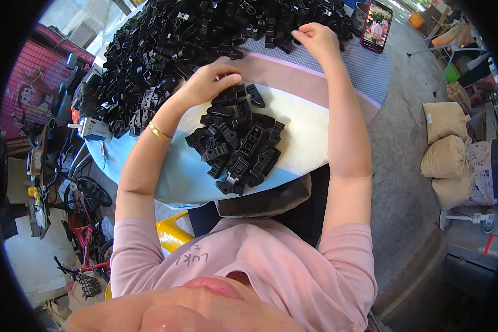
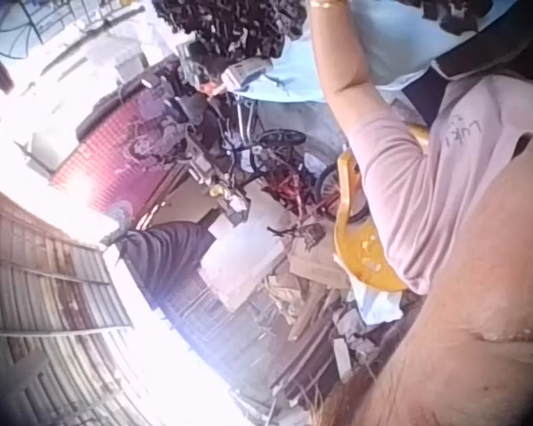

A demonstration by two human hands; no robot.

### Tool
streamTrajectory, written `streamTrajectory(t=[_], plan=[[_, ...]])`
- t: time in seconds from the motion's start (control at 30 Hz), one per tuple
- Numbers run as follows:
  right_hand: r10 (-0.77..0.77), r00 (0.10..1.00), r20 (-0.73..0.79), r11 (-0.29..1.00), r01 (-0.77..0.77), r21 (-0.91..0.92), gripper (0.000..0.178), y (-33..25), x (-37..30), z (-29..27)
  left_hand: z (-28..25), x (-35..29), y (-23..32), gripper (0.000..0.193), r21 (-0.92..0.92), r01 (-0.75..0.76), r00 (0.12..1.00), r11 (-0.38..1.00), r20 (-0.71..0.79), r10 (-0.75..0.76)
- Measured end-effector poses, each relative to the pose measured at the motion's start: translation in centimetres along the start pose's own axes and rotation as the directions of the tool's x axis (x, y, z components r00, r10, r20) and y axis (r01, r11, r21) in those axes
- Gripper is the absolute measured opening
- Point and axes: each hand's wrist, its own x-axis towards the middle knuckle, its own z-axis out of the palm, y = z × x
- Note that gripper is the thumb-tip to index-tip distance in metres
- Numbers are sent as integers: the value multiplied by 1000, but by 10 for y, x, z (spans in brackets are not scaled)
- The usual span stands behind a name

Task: Assembling or inspecting small black plastic components at a workstation.

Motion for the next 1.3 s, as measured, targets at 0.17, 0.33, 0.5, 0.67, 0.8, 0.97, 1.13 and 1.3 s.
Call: streamTrajectory(t=[0.17, 0.33, 0.5, 0.67, 0.8, 0.97, 1.13, 1.3], plan=[[50, 960, 274, 960, 30, -280, 31, -31, -13, 21, -2, -3, 3, 27, -67, 207, 971, 976, 138, -196], [-13, 944, 329, 965, 97, -242, 24, -55, -24, 23, 2, 14, -1, 31, 255, 8, 962, 967, -266, 62], [-140, 911, 388, 990, 142, 23, 24, -61, -31, 38, 18, 25, -27, 37, 468, -65, 950, 881, -240, 198], [-227, 868, 442, 970, 242, 24, 28, -56, -34, 32, 13, 18, -18, 23, 513, 4, 945, 859, -284, 165], [-172, 915, 366, 976, 210, -65, 32, -64, -33, 33, 8, 17, -24, 29, 487, -117, 866, 866, -376, 328], [-79, 921, 381, 895, -103, 434, 33, -85, -37, 40, 1, 14, -8, 30, -868, -1, 899, 496, -218, -381], [-130, 928, 349, 847, -79, 525, 31, -102, -52, 47, 3, 10, 5, 30, -906, 56, 904, 419, -133, -407], [-131, 914, 384, 875, -76, 479, 28, -109, -54, 42, 3, 8, 8, 33, -869, 65, 903, 491, -158, -399]])
